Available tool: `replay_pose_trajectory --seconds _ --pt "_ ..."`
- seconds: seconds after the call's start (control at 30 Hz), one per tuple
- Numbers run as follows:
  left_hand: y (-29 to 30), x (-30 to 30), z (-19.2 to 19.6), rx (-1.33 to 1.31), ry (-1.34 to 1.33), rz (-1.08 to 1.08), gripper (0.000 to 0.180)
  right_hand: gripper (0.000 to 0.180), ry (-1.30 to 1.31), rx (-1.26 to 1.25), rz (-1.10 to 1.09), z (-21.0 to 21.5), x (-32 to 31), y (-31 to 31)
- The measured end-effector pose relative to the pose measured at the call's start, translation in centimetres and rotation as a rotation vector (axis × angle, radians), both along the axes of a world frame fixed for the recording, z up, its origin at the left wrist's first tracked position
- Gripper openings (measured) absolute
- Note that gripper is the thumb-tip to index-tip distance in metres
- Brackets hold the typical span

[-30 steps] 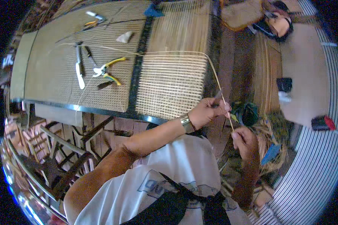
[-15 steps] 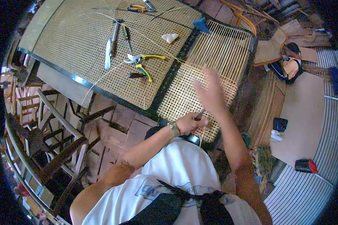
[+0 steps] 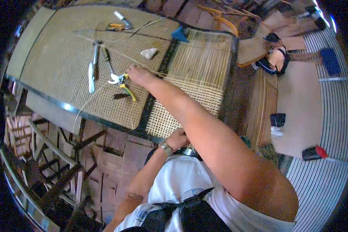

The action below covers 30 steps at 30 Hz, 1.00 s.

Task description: Repairing or weaving a wooden chair seat using bamboo or cane strips.

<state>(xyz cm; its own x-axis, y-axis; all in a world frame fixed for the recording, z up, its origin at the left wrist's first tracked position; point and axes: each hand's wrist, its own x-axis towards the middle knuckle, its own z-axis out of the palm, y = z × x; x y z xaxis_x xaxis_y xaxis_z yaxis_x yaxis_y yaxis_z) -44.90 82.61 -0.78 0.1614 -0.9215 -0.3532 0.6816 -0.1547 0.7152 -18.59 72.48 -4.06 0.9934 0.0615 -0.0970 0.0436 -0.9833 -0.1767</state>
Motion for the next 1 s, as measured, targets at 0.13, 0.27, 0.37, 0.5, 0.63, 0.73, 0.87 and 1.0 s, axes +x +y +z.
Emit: replay_pose_trajectory --seconds 0.13,0.27,0.37,0.5,0.63,0.73,0.87,1.0 --pt "-0.9 -0.7 0.9 0.141 0.073 -0.028 0.021 0.019 0.364 0.083 0.068 5.5 1.0 -4.0" --pt "-2.5 -1.5 2.2 0.173 0.105 -0.095 0.018 0.018 0.308 -0.096 0.171 16.6 -5.7 -7.6" --pt "-4.6 -3.2 4.2 0.172 0.010 -0.090 0.018 0.032 0.167 0.046 -0.044 21.8 -12.9 -13.5" --pt "-8.5 -5.8 9.9 0.184 -0.040 -0.114 0.019 0.042 -0.119 0.455 -0.323 26.9 -30.4 -22.8" --pt "-13.3 -9.4 9.0 0.112 -0.051 -0.126 0.022 0.048 -0.559 0.905 -0.677 26.5 -50.7 -24.2" --pt "-17.4 -12.0 7.7 0.118 0.067 -0.338 0.023 0.047 -0.808 0.863 -1.255 24.6 -65.9 -20.2" --pt "-20.8 -16.2 6.2 0.100 0.125 -0.315 0.025 0.040 -1.195 1.424 -1.047 24.6 -72.0 -10.3" --pt "-21.6 -20.1 4.3 0.150 0.171 -0.363 0.024 0.059 -0.908 1.049 -1.517 19.6 -77.3 -4.4"
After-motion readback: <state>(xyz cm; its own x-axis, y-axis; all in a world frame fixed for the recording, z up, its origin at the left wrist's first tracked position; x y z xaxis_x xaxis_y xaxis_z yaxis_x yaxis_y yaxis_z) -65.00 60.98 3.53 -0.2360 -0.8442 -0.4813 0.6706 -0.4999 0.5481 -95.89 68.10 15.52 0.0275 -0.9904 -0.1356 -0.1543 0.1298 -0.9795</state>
